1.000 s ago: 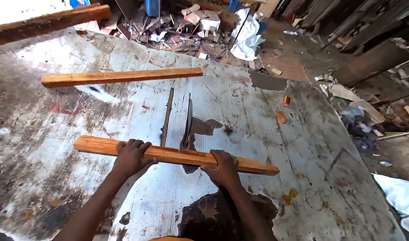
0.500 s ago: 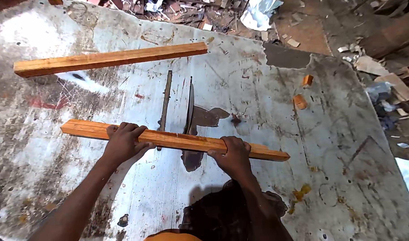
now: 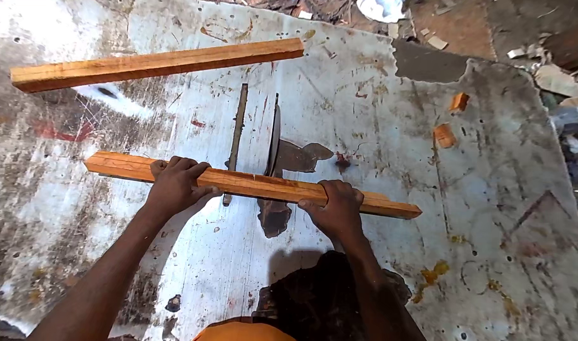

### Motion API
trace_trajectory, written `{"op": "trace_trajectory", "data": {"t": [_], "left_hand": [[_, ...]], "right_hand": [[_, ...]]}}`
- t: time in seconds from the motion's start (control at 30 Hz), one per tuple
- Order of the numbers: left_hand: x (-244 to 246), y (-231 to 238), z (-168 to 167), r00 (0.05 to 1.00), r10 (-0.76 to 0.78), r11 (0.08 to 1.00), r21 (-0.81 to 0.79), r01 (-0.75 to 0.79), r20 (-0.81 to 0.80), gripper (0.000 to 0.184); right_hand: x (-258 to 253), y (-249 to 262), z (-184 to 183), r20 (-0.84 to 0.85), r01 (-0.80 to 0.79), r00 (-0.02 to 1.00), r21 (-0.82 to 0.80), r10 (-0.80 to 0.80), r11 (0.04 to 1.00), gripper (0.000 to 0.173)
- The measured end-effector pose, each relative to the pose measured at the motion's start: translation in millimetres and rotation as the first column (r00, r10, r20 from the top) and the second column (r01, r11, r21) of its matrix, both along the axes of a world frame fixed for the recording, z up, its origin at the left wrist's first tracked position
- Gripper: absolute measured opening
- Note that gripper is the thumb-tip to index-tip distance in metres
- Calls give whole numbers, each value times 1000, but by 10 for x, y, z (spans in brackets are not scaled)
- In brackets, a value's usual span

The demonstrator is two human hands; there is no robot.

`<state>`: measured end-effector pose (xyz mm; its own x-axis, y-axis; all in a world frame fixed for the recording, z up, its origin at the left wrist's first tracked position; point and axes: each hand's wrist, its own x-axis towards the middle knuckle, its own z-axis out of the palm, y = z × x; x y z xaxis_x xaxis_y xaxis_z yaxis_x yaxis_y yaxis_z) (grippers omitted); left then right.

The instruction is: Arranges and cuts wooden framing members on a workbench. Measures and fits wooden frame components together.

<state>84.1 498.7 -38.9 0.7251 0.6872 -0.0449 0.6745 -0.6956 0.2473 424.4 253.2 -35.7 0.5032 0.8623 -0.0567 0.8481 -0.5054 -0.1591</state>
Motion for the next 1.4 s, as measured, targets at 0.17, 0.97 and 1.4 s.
{"op": "trace_trajectory", "data": {"t": [0.17, 0.97, 1.4], "left_hand": [[14, 9, -2, 1000, 6, 1000, -2, -6, 0, 69], [33, 70, -35, 999, -16, 999, 33, 15, 39, 71], [67, 126, -27, 999, -23, 999, 30, 22, 47, 72]], "right_hand": [[20, 19, -7, -7, -6, 1000, 5, 6, 1000, 88], [43, 74, -15, -10, 2, 1000, 35, -1, 999, 86], [83, 126, 0, -17, -4, 1000, 45, 5, 999, 87]]}}
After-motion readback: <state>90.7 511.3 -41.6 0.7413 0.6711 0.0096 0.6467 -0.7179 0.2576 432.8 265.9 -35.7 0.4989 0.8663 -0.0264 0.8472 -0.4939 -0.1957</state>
